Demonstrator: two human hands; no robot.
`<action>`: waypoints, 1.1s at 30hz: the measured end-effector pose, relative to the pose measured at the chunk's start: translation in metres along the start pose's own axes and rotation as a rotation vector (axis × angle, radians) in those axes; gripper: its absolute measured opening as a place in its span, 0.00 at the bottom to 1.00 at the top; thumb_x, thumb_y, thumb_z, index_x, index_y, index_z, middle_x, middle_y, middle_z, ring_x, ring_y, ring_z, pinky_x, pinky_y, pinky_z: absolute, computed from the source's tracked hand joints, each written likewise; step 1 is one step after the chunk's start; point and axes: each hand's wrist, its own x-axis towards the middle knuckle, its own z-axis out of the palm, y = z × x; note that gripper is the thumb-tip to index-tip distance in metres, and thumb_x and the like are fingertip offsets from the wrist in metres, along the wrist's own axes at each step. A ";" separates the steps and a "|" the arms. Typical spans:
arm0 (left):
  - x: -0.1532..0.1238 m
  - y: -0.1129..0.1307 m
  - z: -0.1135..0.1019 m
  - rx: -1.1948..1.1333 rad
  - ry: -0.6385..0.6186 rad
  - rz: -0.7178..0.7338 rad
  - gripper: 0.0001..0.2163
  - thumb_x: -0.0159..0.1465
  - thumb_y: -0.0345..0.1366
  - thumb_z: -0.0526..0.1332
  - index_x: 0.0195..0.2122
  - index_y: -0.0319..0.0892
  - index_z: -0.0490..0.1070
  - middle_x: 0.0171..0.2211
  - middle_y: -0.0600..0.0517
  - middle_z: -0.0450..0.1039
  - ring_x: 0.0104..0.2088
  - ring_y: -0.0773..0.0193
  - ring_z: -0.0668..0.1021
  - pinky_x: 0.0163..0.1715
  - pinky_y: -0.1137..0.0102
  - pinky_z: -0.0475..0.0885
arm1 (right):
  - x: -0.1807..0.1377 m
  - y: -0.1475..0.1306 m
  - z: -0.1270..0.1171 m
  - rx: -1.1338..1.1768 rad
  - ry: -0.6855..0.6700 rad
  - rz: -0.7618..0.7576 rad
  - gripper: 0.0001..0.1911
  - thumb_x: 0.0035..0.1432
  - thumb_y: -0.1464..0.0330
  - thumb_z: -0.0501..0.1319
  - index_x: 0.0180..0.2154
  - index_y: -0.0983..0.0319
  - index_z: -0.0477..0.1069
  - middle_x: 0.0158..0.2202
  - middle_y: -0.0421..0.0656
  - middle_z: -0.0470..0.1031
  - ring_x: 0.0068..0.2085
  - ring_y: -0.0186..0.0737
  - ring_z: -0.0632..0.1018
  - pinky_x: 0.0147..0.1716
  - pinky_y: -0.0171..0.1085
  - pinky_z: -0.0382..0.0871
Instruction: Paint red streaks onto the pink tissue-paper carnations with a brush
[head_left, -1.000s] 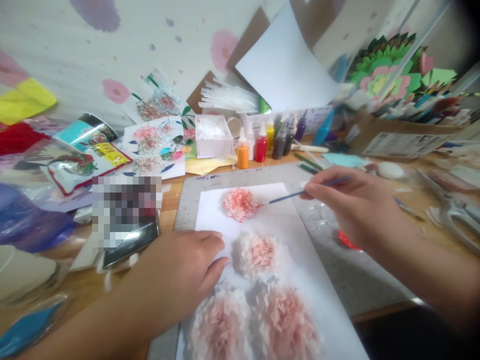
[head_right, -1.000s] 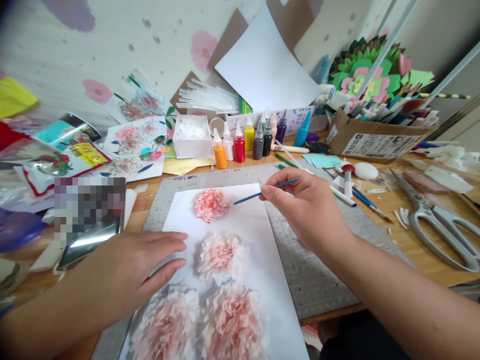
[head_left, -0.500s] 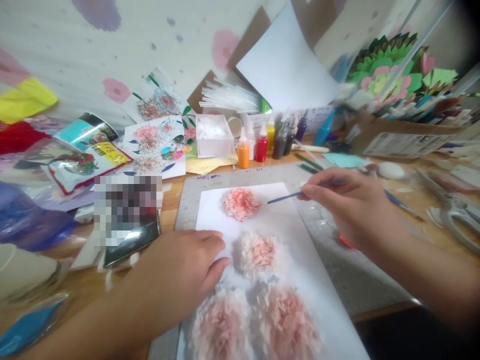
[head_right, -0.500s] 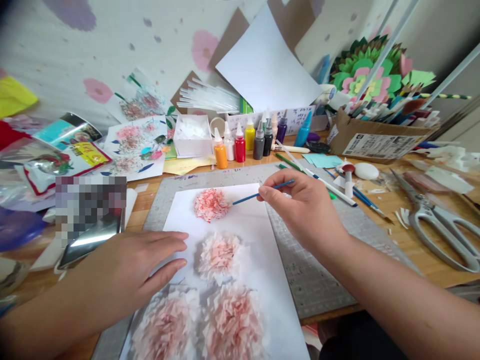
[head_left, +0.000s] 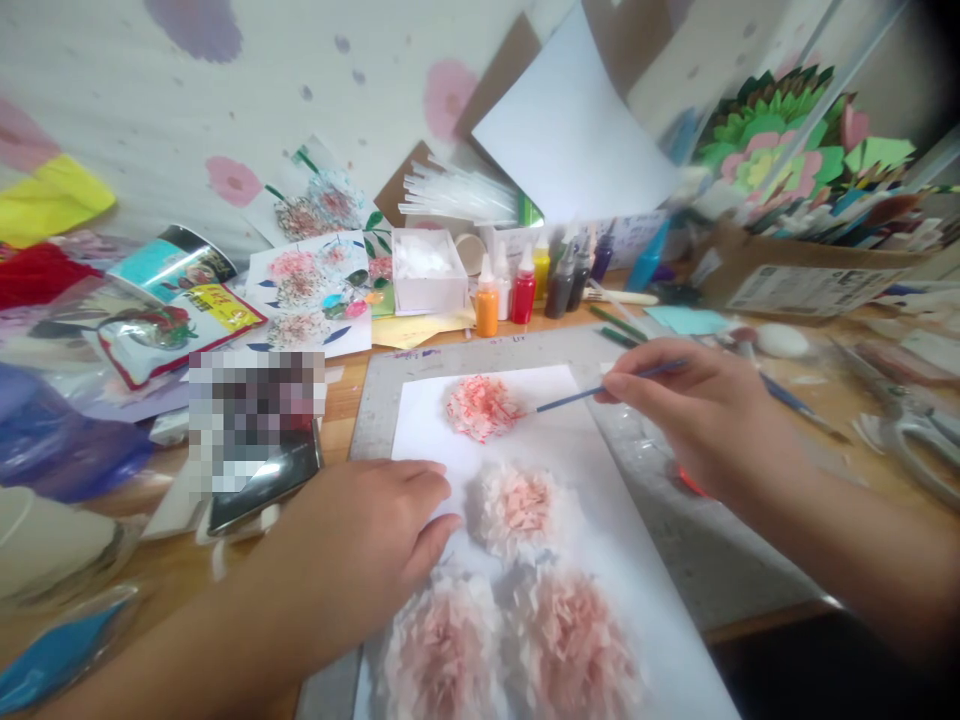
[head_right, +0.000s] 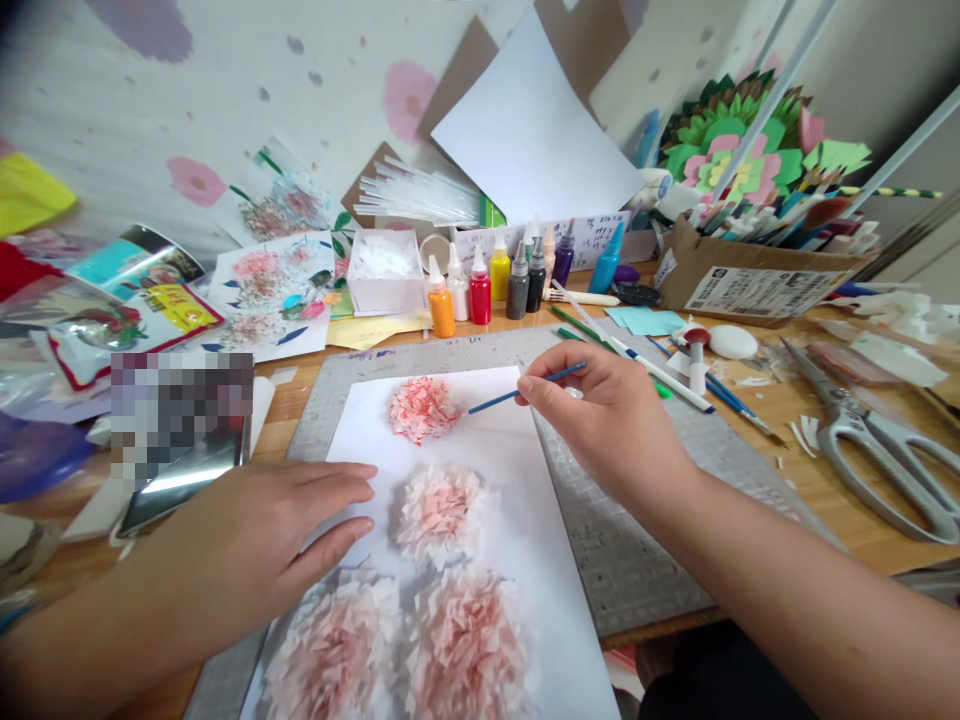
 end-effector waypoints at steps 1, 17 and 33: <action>0.000 0.000 -0.001 0.004 0.001 -0.001 0.22 0.71 0.45 0.44 0.47 0.43 0.76 0.53 0.41 0.78 0.51 0.39 0.80 0.49 0.38 0.75 | 0.000 0.000 0.000 -0.003 -0.004 0.001 0.09 0.52 0.60 0.69 0.26 0.58 0.75 0.24 0.41 0.80 0.15 0.28 0.64 0.13 0.35 0.49; -0.001 0.000 -0.001 -0.006 -0.003 -0.008 0.21 0.71 0.45 0.45 0.47 0.43 0.76 0.53 0.42 0.78 0.52 0.40 0.79 0.51 0.38 0.74 | 0.004 0.007 -0.001 0.010 0.035 -0.024 0.09 0.51 0.60 0.69 0.26 0.57 0.76 0.25 0.40 0.80 0.29 0.37 0.78 0.30 0.38 0.68; -0.001 0.001 -0.004 -0.005 -0.016 0.002 0.20 0.72 0.43 0.46 0.48 0.43 0.77 0.54 0.41 0.78 0.53 0.39 0.79 0.51 0.38 0.74 | 0.002 0.004 -0.004 -0.058 0.083 -0.031 0.08 0.51 0.60 0.70 0.25 0.55 0.75 0.24 0.39 0.79 0.28 0.39 0.77 0.27 0.39 0.64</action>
